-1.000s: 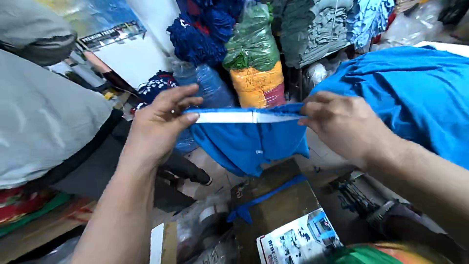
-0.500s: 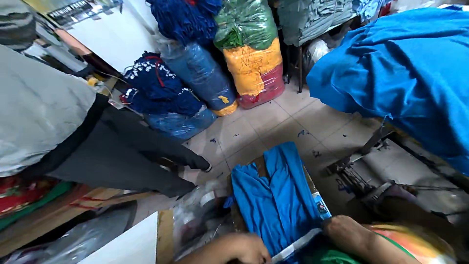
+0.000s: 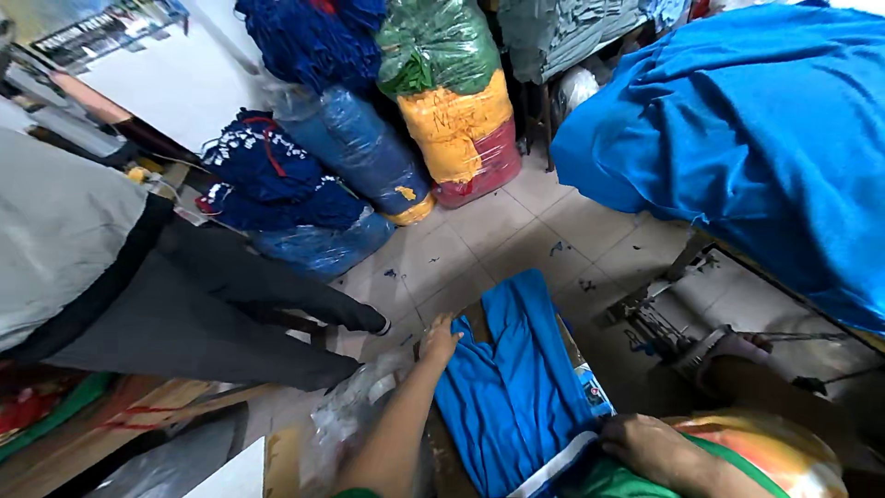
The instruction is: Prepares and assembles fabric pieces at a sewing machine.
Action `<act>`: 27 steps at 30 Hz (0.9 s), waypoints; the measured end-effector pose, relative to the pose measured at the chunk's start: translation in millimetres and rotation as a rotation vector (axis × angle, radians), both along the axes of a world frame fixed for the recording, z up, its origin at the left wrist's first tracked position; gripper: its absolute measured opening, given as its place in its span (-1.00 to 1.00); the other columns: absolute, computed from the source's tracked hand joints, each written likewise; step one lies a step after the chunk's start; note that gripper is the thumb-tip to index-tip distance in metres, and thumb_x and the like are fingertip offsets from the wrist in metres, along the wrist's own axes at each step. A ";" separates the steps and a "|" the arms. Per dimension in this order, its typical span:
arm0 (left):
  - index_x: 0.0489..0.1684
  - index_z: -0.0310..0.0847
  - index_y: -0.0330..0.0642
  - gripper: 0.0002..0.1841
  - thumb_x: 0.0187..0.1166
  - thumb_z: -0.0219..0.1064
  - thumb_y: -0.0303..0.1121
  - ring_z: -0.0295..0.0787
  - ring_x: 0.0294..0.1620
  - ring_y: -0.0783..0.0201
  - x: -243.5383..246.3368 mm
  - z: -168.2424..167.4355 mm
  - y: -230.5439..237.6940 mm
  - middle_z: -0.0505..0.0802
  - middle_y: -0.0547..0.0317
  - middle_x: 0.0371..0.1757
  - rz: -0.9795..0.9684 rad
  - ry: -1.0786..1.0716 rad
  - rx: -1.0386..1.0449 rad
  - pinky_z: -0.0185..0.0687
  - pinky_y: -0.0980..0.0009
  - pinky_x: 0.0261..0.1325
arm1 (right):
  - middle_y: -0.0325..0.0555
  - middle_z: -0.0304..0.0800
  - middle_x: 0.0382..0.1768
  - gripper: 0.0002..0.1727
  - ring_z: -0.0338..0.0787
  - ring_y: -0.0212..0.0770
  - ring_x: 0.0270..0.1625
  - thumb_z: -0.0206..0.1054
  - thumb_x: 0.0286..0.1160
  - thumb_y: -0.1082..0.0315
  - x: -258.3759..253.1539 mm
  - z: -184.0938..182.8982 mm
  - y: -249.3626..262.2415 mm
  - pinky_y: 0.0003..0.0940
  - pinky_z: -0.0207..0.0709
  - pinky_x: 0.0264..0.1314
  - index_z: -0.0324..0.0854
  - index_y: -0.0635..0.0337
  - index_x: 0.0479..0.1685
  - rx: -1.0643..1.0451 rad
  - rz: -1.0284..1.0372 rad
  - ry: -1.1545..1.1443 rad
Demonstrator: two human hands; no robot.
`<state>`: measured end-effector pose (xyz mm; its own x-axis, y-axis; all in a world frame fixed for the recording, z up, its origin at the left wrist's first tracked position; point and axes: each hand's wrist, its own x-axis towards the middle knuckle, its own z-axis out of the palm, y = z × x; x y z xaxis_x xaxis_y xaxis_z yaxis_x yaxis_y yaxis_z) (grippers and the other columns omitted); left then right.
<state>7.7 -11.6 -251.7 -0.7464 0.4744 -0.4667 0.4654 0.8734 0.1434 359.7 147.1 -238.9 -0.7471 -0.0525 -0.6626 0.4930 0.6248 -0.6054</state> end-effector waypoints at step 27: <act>0.48 0.59 -0.40 -0.46 0.60 0.36 -0.23 0.22 0.71 -0.56 187.4 -19.7 -52.9 0.44 -0.57 0.63 -0.629 0.000 0.485 -0.16 -0.60 0.64 | 0.14 0.65 0.49 -0.55 0.39 0.25 0.71 0.11 0.81 0.10 -4.5 -5.2 -2.0 0.37 0.19 0.66 0.75 0.24 0.27 -0.072 0.098 0.144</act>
